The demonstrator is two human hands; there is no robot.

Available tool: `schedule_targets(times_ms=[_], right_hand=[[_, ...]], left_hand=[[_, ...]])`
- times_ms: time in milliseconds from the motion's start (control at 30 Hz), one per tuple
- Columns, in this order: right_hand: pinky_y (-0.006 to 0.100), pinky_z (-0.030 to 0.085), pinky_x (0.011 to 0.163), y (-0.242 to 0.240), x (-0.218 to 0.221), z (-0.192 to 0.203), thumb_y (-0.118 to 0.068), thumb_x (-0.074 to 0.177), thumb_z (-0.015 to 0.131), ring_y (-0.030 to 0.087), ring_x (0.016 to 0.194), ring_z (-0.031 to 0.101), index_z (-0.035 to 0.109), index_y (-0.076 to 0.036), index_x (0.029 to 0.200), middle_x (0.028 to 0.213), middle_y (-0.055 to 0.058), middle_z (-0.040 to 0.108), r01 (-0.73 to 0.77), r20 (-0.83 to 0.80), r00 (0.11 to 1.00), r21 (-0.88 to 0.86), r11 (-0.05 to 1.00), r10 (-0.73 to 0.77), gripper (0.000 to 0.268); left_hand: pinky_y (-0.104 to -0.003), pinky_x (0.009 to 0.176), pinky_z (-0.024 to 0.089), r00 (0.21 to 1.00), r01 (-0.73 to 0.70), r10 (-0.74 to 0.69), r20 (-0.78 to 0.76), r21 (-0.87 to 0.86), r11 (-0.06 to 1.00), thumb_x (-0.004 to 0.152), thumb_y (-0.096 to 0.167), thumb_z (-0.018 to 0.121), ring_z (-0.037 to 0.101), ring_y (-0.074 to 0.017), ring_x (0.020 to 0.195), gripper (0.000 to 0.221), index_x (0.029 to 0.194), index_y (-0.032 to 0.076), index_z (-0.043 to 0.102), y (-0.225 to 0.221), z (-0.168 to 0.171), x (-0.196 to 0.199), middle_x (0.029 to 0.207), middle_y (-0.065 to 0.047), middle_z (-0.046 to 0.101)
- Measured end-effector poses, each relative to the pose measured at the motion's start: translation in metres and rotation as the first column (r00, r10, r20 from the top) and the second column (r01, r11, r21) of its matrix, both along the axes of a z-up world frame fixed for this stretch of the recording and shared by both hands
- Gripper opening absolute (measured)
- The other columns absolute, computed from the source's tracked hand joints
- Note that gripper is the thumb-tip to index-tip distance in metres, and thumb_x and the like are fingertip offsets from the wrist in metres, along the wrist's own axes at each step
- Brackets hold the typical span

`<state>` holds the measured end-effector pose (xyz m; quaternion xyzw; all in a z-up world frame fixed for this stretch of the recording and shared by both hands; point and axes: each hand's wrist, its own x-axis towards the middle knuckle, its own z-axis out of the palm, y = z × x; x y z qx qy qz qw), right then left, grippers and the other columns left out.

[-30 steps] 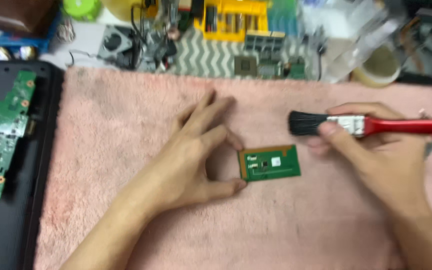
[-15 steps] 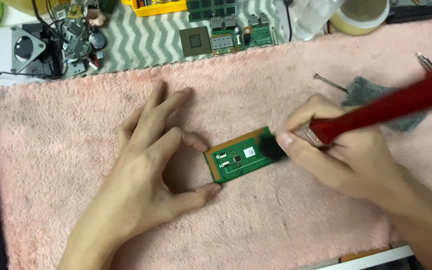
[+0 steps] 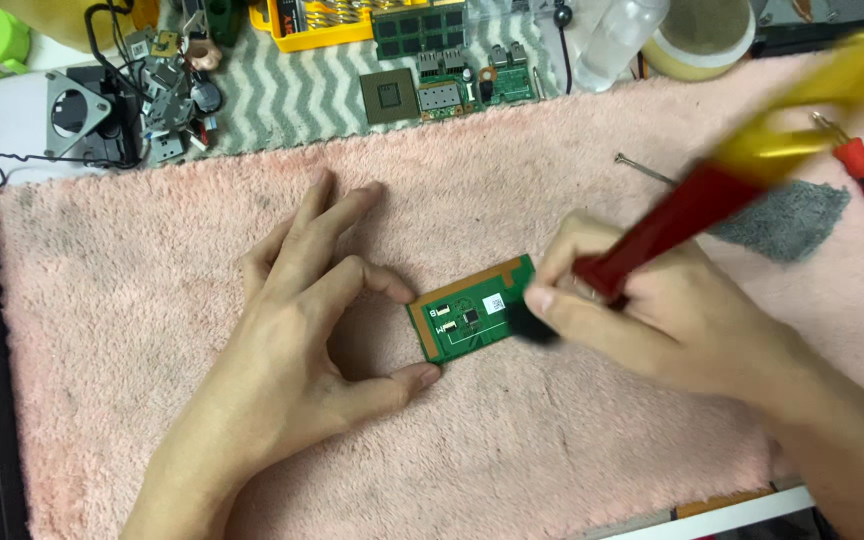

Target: The person uses a brush to clean dust off several computer components, including RAM modules, a circuit board, a small metal plate, and a plastic housing. The person holds each item in one hand while brushing it with the other, turning the objects over to clean different sides.

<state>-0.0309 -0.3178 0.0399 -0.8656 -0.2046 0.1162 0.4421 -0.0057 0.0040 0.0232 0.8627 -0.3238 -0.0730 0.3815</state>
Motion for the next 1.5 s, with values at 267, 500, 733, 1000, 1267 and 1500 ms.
schedule_targets(times_ms=[267, 500, 733, 1000, 1267, 1500], right_hand=[[0.027, 0.048, 0.06, 0.005, 0.003, 0.001, -0.022, 0.102, 0.082, 0.01, 0.061, 0.059, 0.081, -0.015, 0.096, 0.072, -0.003, 0.068, 0.131, -0.019, 0.991, -0.118, 0.984, -0.134, 0.009], [0.023, 0.041, 0.056, 0.006, 0.003, -0.002, -0.017, 0.099, 0.086, 0.006, 0.057, 0.051, 0.086, -0.013, 0.1, 0.064, -0.006, 0.062, 0.167, 0.004, 0.986, 0.02, 0.986, -0.167, 0.004], [0.027, 0.061, 0.072, -0.002, 0.013, -0.009, -0.023, 0.091, 0.093, 0.008, 0.078, 0.082, 0.08, -0.015, 0.086, 0.09, -0.002, 0.093, 0.18, -0.062, 0.981, -0.053, 0.982, -0.184, 0.017], [0.023, 0.057, 0.067, -0.013, 0.015, 0.002, -0.02, 0.096, 0.091, 0.006, 0.075, 0.076, 0.079, -0.009, 0.086, 0.089, 0.0, 0.091, 0.337, -0.031, 0.939, -0.09, 0.937, -0.341, 0.019], [0.022, 0.053, 0.049, -0.016, 0.012, 0.008, -0.018, 0.098, 0.086, 0.007, 0.052, 0.069, 0.075, -0.012, 0.083, 0.064, -0.002, 0.078, 0.188, -0.083, 0.979, 0.013, 0.982, -0.186, 0.02], [0.029, 0.046, 0.055, -0.027, 0.015, 0.003, -0.024, 0.097, 0.092, 0.008, 0.058, 0.06, 0.075, -0.013, 0.071, 0.061, -0.005, 0.077, 0.088, -0.188, 0.974, -0.202, 0.975, -0.126, 0.033]], left_hand=[[-0.073, 0.131, 0.017, 1.0, -0.002, 0.002, 0.0, -0.009, 1.0, 0.076, 0.038, 0.105, 0.017, -0.0528, 0.179, 0.054, 0.118, 0.021, 0.075, 0.001, -0.002, 0.001, 0.184, -0.022, 0.043], [-0.071, 0.132, 0.018, 0.999, 0.005, -0.004, 0.034, -0.028, 1.0, 0.077, 0.04, 0.105, 0.019, -0.0528, 0.178, 0.056, 0.12, 0.021, 0.074, 0.001, -0.006, 0.0, 0.183, -0.023, 0.045], [-0.072, 0.134, 0.016, 0.999, 0.0, 0.001, 0.046, -0.033, 0.999, 0.074, 0.038, 0.106, 0.021, -0.0522, 0.178, 0.059, 0.119, 0.02, 0.074, 0.002, -0.008, 0.0, 0.183, -0.023, 0.044], [-0.069, 0.134, 0.017, 0.999, 0.01, -0.009, 0.042, -0.033, 0.999, 0.074, 0.036, 0.107, 0.02, -0.0536, 0.177, 0.06, 0.12, 0.017, 0.075, 0.001, -0.003, 0.0, 0.183, -0.026, 0.043], [-0.067, 0.134, 0.02, 0.997, 0.014, -0.012, 0.074, -0.032, 0.999, 0.073, 0.039, 0.106, 0.022, -0.0544, 0.177, 0.06, 0.12, 0.019, 0.074, 0.002, -0.007, 0.001, 0.182, -0.027, 0.044], [-0.064, 0.133, 0.02, 0.998, 0.006, -0.003, 0.063, -0.033, 0.999, 0.073, 0.039, 0.106, 0.022, -0.0527, 0.177, 0.059, 0.119, 0.019, 0.075, 0.002, -0.008, 0.001, 0.182, -0.025, 0.044]])
